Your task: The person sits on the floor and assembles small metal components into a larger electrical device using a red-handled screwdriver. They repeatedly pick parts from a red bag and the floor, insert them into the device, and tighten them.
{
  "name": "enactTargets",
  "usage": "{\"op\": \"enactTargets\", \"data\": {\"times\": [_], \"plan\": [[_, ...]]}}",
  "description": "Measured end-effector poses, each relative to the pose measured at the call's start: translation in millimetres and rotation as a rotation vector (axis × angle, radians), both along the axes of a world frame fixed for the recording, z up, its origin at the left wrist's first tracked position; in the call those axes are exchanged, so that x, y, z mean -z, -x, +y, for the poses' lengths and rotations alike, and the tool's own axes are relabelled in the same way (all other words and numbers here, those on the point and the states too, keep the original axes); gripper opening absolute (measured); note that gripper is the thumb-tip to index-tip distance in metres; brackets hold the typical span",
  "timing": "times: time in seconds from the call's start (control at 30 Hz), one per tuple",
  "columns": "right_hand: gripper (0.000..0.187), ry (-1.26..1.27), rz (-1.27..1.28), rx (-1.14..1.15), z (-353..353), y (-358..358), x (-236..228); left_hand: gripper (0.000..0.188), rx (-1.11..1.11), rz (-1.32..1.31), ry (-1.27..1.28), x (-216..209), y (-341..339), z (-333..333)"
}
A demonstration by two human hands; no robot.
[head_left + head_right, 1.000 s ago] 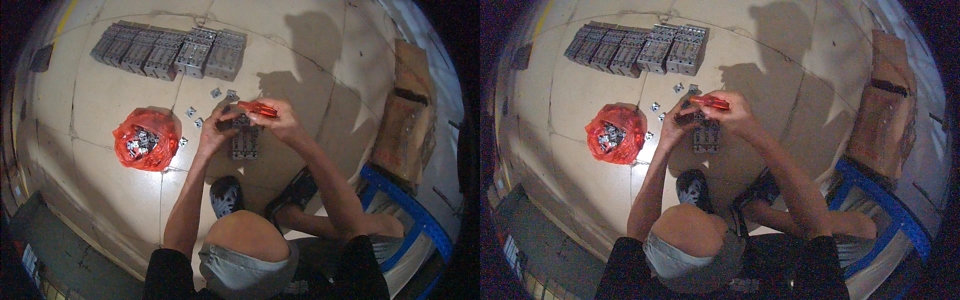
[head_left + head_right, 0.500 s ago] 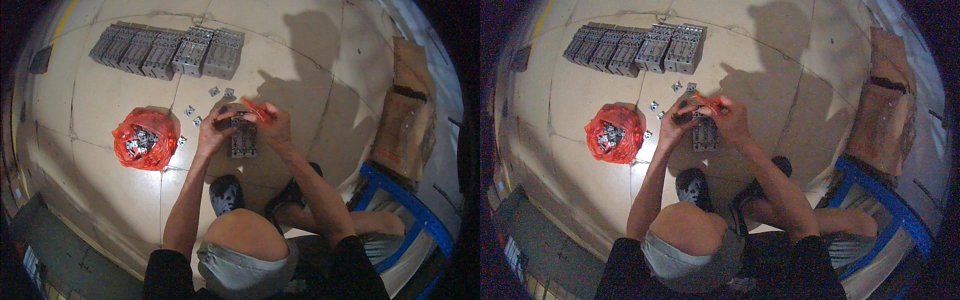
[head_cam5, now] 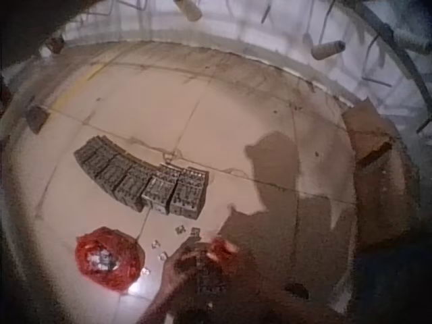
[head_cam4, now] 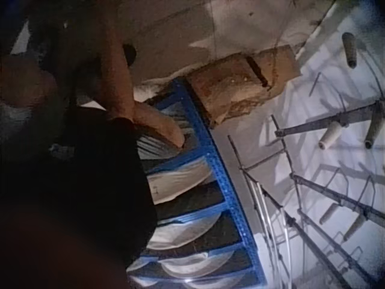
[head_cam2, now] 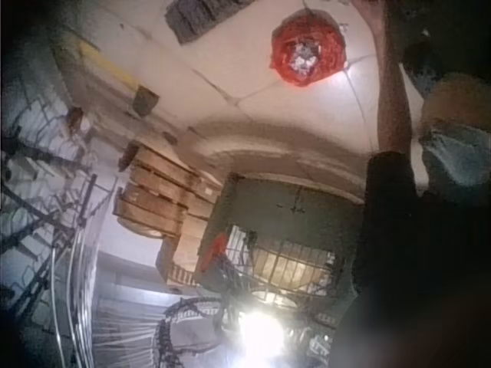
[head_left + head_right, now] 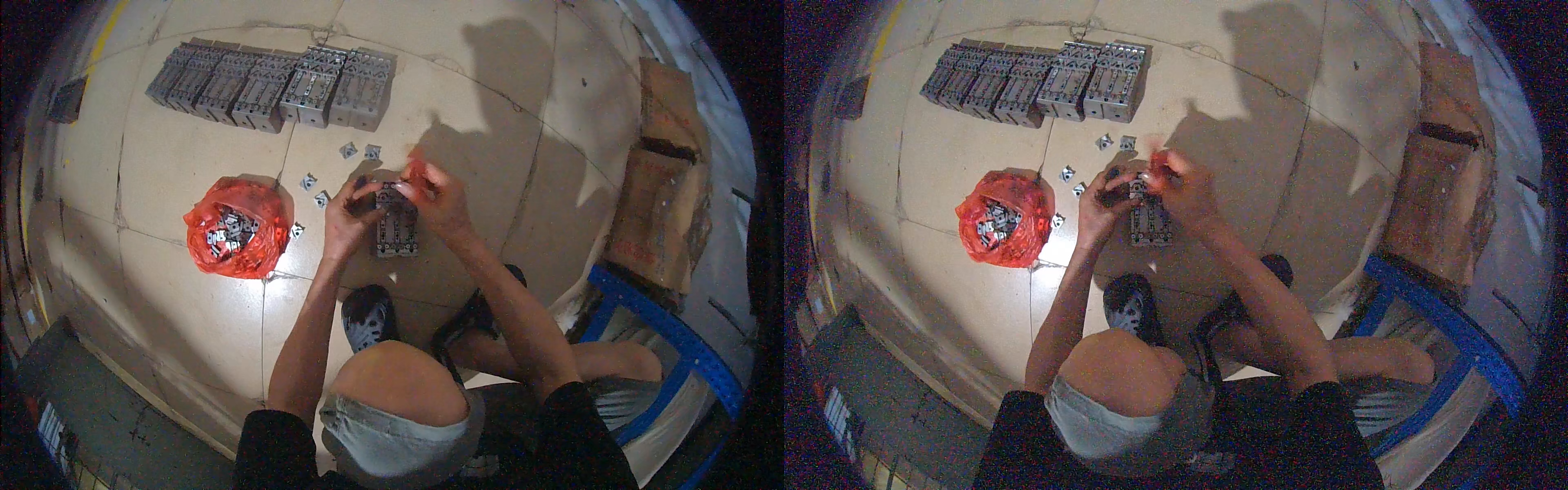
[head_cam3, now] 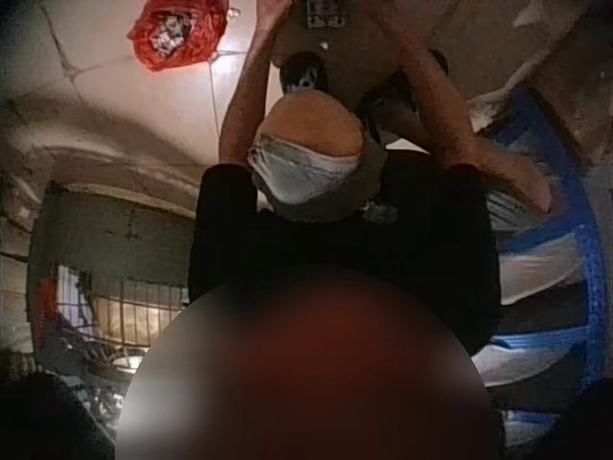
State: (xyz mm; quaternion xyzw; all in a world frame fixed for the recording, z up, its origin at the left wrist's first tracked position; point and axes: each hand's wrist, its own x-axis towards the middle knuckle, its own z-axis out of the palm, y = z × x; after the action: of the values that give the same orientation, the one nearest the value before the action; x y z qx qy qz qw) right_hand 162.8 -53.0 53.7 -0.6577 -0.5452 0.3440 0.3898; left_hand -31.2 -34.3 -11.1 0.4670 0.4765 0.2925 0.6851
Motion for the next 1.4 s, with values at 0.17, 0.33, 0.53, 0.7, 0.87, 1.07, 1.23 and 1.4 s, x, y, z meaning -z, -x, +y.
{"op": "enactTargets", "data": {"times": [0.17, 0.33, 0.53, 0.7, 0.87, 1.07, 1.23, 1.4], "plan": [[0.023, 0.091, 0.047, -0.004, 0.4, -0.4, 4.1, 0.073, -0.132, -0.017, 0.024, -7.5, -7.4, -10.0], [0.019, 0.17, 0.172, 0.009, -2.7, -5.3, 5.1, 0.073, -0.238, -0.026, 0.054, -8.9, -12.9, -19.3], [0.015, 0.282, 0.007, -0.025, -2.9, -6.1, 16.7, 0.07, -0.338, -0.05, 0.105, -3.6, -19.9, -25.6], [0.023, 0.296, -0.025, -0.126, -0.7, -19.5, 9.2, 0.065, -0.382, 0.035, 0.065, -2.6, -31.7, -31.5], [0.039, -0.122, -0.498, -0.341, 26.6, -48.3, -39.2, 0.066, -0.437, 0.109, -0.016, 7.2, -43.7, -36.3], [0.034, -0.329, -0.803, -0.893, 55.0, -52.4, -97.2, 0.068, -0.468, 0.13, -0.002, 16.1, -52.5, -37.6], [0.025, -0.024, -0.958, -0.89, 58.1, -16.4, -101.8, 0.068, -0.495, 0.103, 0.045, 13.6, -53.4, -38.1], [0.026, 0.046, -0.782, -0.877, 66.0, -24.3, -94.5, 0.071, -0.462, 0.161, 0.078, -0.8, -55.1, -33.0]]}}
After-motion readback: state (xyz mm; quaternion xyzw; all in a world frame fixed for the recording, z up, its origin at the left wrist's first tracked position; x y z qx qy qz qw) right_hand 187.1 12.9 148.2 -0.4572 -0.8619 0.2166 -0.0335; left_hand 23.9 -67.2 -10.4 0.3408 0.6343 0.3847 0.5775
